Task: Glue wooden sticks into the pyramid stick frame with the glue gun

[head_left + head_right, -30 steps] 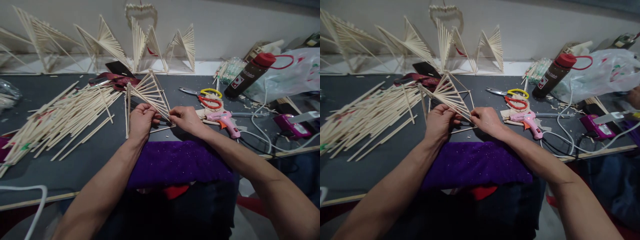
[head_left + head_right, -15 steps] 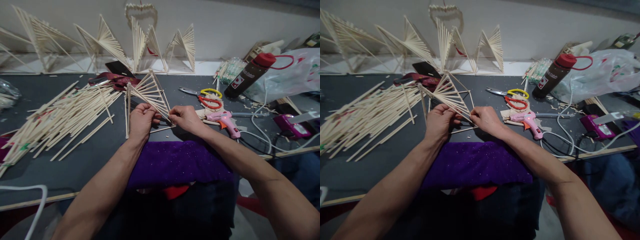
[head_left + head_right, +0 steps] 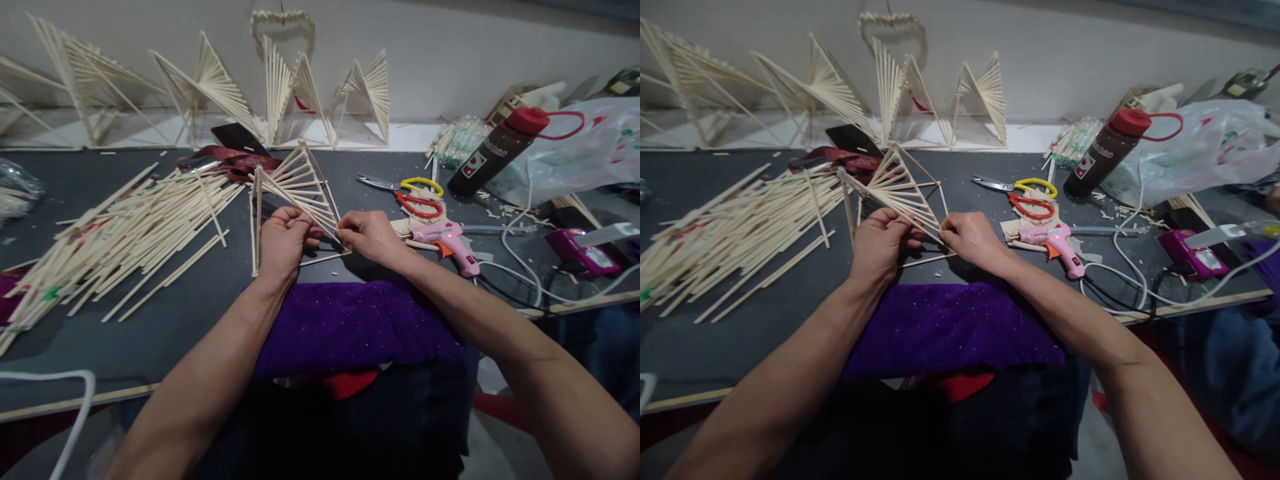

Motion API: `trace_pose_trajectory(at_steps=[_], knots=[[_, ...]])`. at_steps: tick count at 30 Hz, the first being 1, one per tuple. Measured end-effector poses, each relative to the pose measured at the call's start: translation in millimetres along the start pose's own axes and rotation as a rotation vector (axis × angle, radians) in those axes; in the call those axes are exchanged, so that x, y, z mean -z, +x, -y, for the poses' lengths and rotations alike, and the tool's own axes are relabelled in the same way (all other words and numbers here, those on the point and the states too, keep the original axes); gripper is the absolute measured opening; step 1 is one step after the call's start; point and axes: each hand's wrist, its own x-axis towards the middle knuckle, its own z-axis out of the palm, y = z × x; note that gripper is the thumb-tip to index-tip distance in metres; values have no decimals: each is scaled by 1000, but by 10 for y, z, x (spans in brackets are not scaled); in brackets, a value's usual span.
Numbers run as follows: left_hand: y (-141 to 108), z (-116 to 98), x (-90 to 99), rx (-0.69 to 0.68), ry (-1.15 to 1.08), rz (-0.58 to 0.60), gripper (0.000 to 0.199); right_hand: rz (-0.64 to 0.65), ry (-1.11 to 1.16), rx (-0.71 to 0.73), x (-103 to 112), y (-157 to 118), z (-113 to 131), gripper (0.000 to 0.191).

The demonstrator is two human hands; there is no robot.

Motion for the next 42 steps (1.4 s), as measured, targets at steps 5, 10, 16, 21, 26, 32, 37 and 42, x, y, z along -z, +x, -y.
trace_pose_trajectory(at_steps=[5, 10, 16, 21, 26, 32, 37, 42], knots=[[3, 4, 0, -7, -2, -3, 11, 3, 23, -9, -6, 2, 0, 18], [2, 12, 9, -13, 10, 0, 12, 18, 96, -59, -8, -7, 6, 18], [-6, 13, 15, -27, 8, 12, 14, 11, 155, -45, -21, -31, 1, 20], [-6, 5, 13, -25, 10, 5, 11, 0, 217, -63, -48, -38, -34, 22], [-8, -3, 10, -24, 16, -5, 11, 54, 262, -101, -53, -33, -81, 22], [-7, -5, 7, -16, 9, -8, 11, 109, 288, -103, -35, 3, -111, 22], [7, 8, 16, -19, 7, -6, 13, 125, 294, -143, -40, 24, -128, 22], [14, 12, 14, -16, -12, -7, 12, 123, 286, -131, -42, 20, -134, 23]])
